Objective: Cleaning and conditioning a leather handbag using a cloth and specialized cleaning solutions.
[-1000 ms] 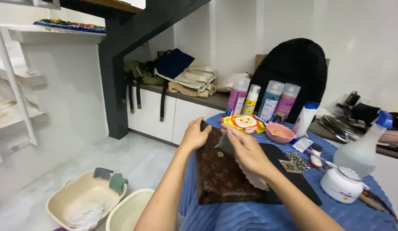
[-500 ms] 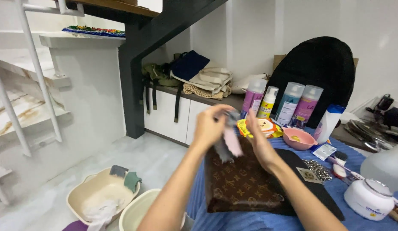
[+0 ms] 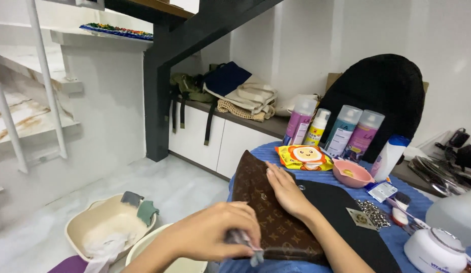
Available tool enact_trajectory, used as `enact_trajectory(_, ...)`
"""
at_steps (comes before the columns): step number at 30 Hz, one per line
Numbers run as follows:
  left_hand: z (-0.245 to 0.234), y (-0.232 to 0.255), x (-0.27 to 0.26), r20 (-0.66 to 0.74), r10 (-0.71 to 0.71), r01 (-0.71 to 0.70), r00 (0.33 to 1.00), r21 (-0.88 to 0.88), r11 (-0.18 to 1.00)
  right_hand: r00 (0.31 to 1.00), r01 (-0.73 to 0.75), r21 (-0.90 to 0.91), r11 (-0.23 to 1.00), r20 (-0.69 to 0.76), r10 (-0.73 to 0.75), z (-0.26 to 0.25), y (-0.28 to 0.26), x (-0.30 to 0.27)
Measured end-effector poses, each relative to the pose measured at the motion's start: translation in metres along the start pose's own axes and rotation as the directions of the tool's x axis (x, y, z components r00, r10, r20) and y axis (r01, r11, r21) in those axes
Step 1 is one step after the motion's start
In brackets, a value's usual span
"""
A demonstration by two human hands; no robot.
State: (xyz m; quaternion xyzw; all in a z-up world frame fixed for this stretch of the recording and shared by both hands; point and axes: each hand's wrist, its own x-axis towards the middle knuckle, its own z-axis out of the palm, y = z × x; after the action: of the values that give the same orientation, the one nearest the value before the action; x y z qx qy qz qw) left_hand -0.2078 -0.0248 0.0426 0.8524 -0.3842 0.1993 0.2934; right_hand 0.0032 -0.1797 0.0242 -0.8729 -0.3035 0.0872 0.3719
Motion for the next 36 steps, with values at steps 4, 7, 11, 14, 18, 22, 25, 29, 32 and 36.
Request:
enact_trajectory(4,0.004,-0.034,-0.032,-0.433,-0.665,0.392,0.608,-0.565,0.726,0.999,0.032,-0.098,0.995,-0.029,-0.035,0.002,-0.008,-0.008)
enact_trajectory(7,0.051,-0.082,-0.036,-0.521,-0.447,0.125,0.727,-0.539,0.833,1.0,-0.002,-0.11,0.994,-0.025,0.0,0.003,-0.017,-0.015)
enact_trajectory(11,0.105,-0.057,-0.013,-0.506,-0.504,0.279,0.7,-0.457,0.845,0.994,-0.02,-0.295,0.955,0.095,0.051,0.009,-0.031,-0.021)
enact_trajectory(14,0.067,-0.047,0.007,-0.266,-0.666,0.425,0.697,-0.594,0.683,0.979,0.07,-0.437,0.897,0.2,0.022,0.012,-0.014,-0.007)
enact_trajectory(18,0.057,-0.132,0.039,-0.296,-0.627,0.371,0.721,-0.6,0.709,0.972,0.075,-0.499,0.863,0.229,0.049,0.013,-0.016,-0.002)
enact_trajectory(22,0.048,-0.205,0.071,-0.304,-0.661,0.274,0.686,-0.734,0.622,0.957,-0.011,-0.507,0.862,0.245,0.156,0.01,-0.034,-0.009)
enact_trajectory(25,0.049,-0.224,0.083,-0.326,-0.578,0.025,0.748,-0.856,0.516,0.956,-0.024,-0.52,0.854,0.237,0.171,0.009,-0.034,-0.007)
enact_trajectory(29,0.061,-0.199,0.057,-0.358,-0.599,0.006,0.717,-0.856,0.518,0.963,-0.031,-0.52,0.854,0.214,0.165,0.01,-0.035,-0.004)
enact_trajectory(32,0.086,-0.163,0.025,-0.427,-0.538,-0.055,0.727,-0.817,0.574,0.97,-0.026,-0.499,0.866,0.196,0.142,0.013,-0.026,-0.002)
enact_trajectory(36,0.107,-0.085,-0.005,-0.527,-0.531,0.172,0.664,-0.583,0.794,0.986,0.001,-0.451,0.893,0.15,0.075,0.014,-0.025,-0.007)
